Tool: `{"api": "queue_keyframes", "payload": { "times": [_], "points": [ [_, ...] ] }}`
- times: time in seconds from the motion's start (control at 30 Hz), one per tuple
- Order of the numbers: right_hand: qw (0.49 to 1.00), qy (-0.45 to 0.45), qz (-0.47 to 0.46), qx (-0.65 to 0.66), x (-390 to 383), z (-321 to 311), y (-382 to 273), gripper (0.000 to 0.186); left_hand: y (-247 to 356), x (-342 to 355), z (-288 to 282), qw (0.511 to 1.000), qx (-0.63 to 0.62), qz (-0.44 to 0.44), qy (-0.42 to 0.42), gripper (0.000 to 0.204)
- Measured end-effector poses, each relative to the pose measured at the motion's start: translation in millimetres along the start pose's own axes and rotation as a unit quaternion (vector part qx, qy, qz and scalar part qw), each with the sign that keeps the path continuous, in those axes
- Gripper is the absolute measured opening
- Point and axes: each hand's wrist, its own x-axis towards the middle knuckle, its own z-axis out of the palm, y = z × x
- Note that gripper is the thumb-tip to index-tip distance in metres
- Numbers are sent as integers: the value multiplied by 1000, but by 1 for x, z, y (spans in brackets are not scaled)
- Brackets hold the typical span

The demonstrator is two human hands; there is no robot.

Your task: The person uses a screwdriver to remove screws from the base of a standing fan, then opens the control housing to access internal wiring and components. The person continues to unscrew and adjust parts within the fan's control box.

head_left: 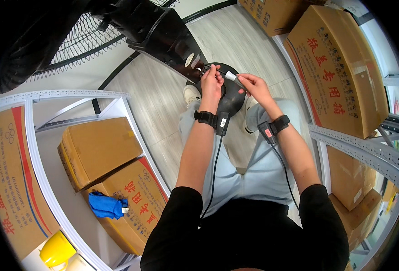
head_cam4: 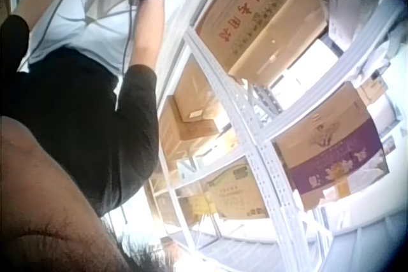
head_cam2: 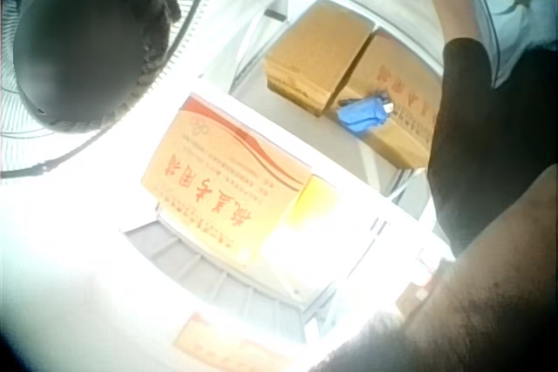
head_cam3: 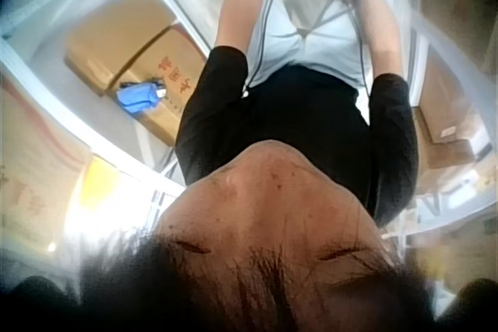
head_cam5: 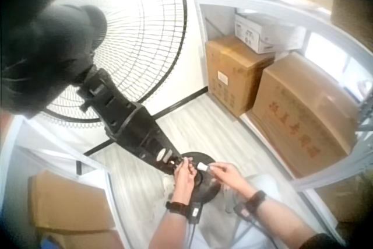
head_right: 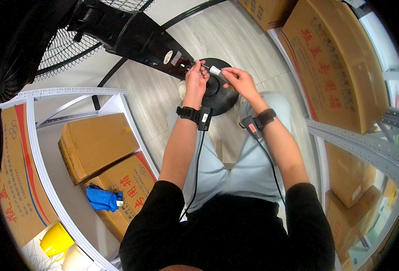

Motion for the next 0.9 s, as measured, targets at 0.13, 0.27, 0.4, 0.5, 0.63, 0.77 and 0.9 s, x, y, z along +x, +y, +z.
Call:
{"api": "queue_keyframes", "payload": {
  "times": [0.13,0.27,0.4,0.5,0.63,0.77,0.9],
  "points": [
    [999,13,-29,-32,-4,3,-6,31,1,-1,0,1000,1,-13,2,23],
    [987,-18,114,110,-7,2,-21,37,2,1,-8,1000,15,12,-10,24],
    [906,-230,268,234,7,-32,4,51,0,0,-4,1000,2,9,-17,25],
    [967,-108,219,71,7,-22,2,50,1,-3,1,1000,9,2,-6,25],
    [945,83,-103,-297,-16,3,-6,50,1,-6,2,999,44,-13,17,27],
    [962,97,-152,-203,-17,7,-4,46,-1,-3,2,998,60,-11,16,28],
    [973,-67,199,93,-11,-18,-1,44,-3,-2,-1,998,66,-1,17,29]
  ]
}}
